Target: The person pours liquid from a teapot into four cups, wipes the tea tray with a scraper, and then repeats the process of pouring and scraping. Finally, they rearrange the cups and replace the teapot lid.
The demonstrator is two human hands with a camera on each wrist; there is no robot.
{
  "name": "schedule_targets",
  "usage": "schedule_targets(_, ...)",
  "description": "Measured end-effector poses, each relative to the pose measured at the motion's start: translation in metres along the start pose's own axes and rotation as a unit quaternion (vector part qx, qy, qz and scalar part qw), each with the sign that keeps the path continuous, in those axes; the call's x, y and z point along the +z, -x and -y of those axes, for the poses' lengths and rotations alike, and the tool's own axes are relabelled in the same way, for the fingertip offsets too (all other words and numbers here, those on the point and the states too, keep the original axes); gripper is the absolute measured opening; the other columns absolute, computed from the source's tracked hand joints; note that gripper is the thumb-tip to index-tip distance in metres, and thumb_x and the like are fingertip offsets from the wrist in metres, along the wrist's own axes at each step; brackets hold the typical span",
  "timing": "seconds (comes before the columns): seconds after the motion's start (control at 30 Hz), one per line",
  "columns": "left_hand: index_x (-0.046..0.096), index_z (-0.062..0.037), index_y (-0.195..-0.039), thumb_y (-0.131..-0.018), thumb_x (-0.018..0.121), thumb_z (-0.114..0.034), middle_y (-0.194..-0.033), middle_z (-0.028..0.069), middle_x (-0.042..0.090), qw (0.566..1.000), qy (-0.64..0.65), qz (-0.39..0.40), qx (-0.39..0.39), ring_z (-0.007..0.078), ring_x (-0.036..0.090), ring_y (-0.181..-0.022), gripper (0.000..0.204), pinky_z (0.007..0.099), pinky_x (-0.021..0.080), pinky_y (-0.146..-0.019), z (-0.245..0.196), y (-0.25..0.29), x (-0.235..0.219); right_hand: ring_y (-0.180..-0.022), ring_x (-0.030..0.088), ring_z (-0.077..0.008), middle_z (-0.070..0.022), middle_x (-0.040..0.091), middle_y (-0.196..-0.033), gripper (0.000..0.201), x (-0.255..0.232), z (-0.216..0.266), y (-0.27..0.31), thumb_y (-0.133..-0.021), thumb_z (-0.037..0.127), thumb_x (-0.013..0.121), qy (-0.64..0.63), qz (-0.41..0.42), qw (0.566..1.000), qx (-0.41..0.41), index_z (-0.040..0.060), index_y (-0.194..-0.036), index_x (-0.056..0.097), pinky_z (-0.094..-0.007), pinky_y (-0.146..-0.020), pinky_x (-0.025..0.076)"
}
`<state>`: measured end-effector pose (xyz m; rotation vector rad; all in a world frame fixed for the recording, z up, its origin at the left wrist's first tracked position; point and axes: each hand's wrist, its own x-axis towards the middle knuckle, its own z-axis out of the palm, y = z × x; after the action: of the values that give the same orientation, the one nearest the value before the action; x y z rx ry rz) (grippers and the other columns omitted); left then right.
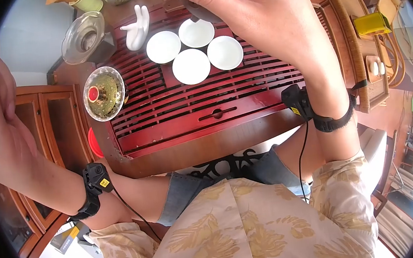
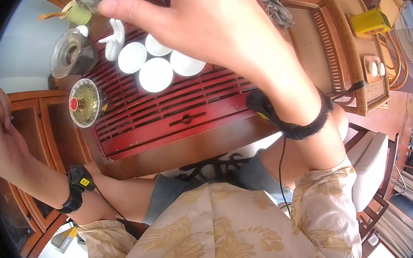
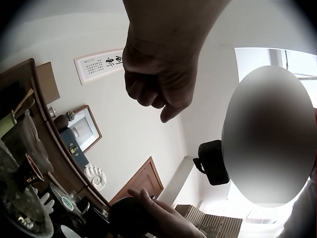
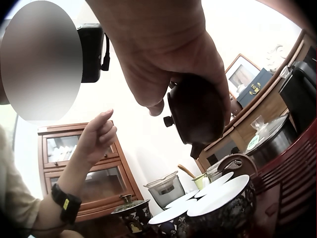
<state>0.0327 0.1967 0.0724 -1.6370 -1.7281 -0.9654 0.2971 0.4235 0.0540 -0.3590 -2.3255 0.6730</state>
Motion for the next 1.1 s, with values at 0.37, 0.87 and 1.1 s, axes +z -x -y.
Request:
schedule_targets(0.37,0.075,0.0137,-0.133,-0.117,0.057,-0.011,-0.083,0.0124,0.07,0.997,0.054,0.034,-0.051,0.0089,0.057,-0.062,0.035,0.0195,0.04,-0.06,0.003,-0.001,-0.009,-0.088,0.066,-0.0282,-0.0183,0.065,-0.1,0.045,-0.002,-0.003,0.0,-0.104,0.037,0.081,-0.007,0.021,1.0,0.0,-0.0044,-0.118,0.072,-0.0407,-0.078,0.055)
schedule_targets(0.87,0.074,0.0133,-0.135,-0.117,0.056,-0.011,-0.081,0.0101,0.067,0.996,0.074,0.038,-0.038,0.0086,0.053,-0.061,0.035,0.0209,0.036,-0.058,0.0,-0.004,-0.006,-0.096,0.069,-0.034,-0.0222,0.068,-0.104,0.048,0.0,-0.027,0.002,-0.104,0.038,0.081,-0.046,0.005,0.998,-0.041,-0.0046,-0.122,0.073,-0.0438,-0.086,0.057)
schedule_targets(1.1,0.075,0.0134,-0.133,-0.116,0.058,-0.009,-0.084,0.0115,0.068,0.998,0.039,0.021,-0.053,0.0099,0.057,-0.063,0.033,0.0199,0.037,-0.059,-0.001,0.0,-0.005,-0.096,0.069,-0.0336,-0.0214,0.068,-0.105,0.047,-0.001,-0.021,0.003,-0.104,0.038,0.081,-0.072,0.002,0.996,-0.06,-0.0043,-0.124,0.072,-0.0427,-0.084,0.057)
